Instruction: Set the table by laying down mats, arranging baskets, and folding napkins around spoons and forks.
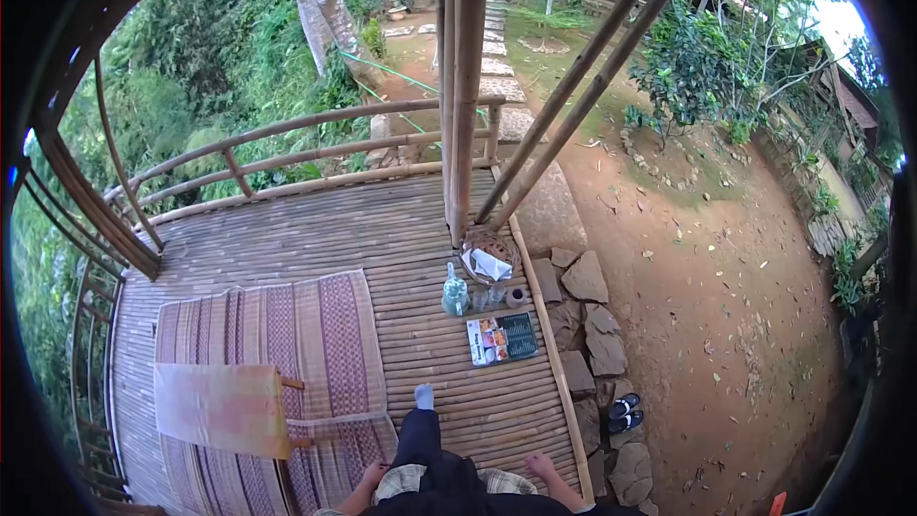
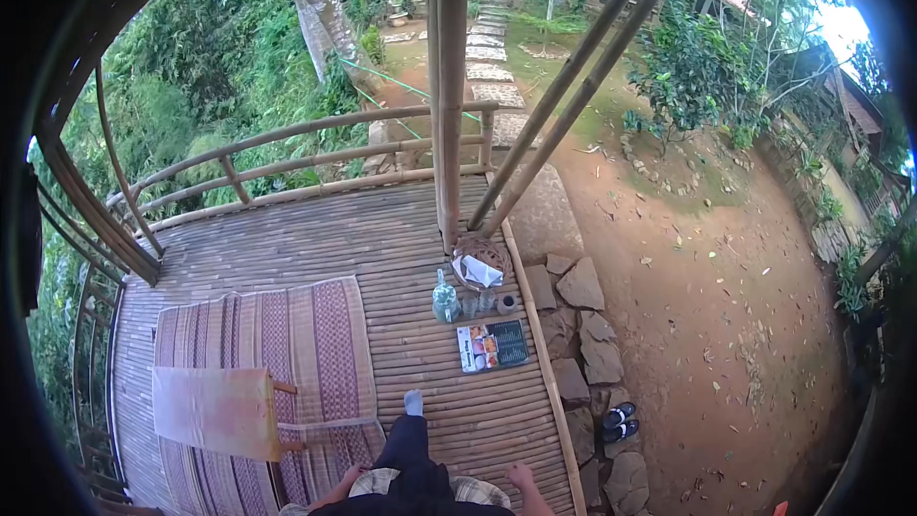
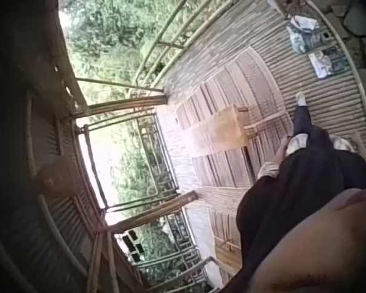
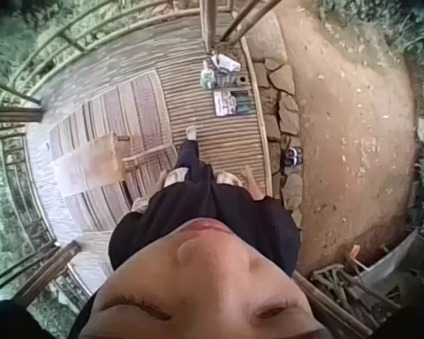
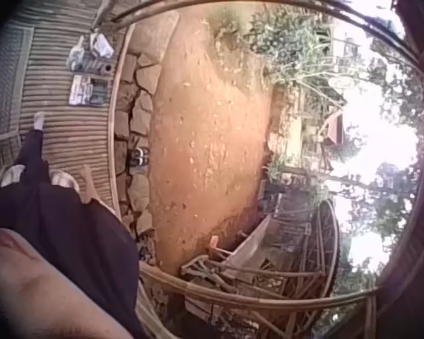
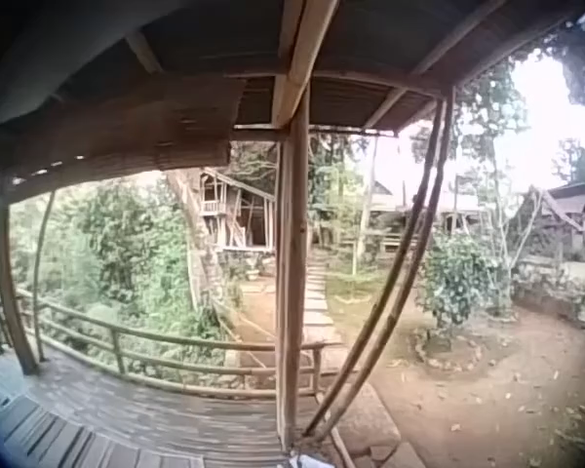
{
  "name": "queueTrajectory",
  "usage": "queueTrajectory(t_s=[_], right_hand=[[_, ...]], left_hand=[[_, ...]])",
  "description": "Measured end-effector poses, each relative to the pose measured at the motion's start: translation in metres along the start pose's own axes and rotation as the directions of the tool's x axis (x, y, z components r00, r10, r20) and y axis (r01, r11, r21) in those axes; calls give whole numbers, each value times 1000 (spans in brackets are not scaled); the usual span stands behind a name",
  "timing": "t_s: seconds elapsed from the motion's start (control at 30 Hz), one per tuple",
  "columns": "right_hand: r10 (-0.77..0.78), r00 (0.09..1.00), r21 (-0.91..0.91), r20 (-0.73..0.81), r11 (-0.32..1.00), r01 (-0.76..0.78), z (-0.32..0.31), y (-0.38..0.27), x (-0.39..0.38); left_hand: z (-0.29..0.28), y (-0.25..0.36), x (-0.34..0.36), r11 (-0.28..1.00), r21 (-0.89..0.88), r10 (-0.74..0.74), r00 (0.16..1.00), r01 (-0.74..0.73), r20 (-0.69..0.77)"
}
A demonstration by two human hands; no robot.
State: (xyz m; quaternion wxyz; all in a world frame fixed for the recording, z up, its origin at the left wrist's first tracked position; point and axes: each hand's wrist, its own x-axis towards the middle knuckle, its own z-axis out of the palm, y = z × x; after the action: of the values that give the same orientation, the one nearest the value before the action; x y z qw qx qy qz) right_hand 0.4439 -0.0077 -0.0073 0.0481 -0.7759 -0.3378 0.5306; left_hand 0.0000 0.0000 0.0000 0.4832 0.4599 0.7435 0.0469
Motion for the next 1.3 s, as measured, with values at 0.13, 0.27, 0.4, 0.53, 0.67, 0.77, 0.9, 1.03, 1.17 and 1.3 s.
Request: queueTrajectory(t_s=[0.13,0.27,0.4,0.53,0.67,0.77,0.9,1.03,1.17,1.3], right_hand=[[262,965,187,28,947,-263,-8,-10,-27],[220,976,271,-7,939,-210,-4,-112,-11],[105,987,391,-120,919,-51,-14,-179,31],[-35,954,363,-298,920,147,-32,-237,72],[35,984,735,-177,669,109,-52,-252,121],[161,968,801,-193,596,61,-67,-291,151],[119,953,714,-277,689,122,-106,-346,201],[78,946,647,-315,747,154,-147,-380,269],[28,916,593,-400,770,235,-168,-393,361],[17,919,649,-393,713,264,-162,-404,466]], left_hand=[[-52,53,54,988,80,122,988,-130,98],[-123,115,150,980,-138,162,979,-145,125],[-173,205,230,948,46,310,945,-316,104],[-197,291,292,932,57,345,923,-358,170],[-187,350,338,855,-39,513,836,-516,195],[-176,385,368,839,-126,543,812,-529,211],[-189,408,416,840,-260,527,829,-476,188],[-186,445,477,866,-144,500,832,-478,241],[-163,493,530,854,-156,518,835,-496,185],[-119,487,628,848,-213,513,853,-485,98]])
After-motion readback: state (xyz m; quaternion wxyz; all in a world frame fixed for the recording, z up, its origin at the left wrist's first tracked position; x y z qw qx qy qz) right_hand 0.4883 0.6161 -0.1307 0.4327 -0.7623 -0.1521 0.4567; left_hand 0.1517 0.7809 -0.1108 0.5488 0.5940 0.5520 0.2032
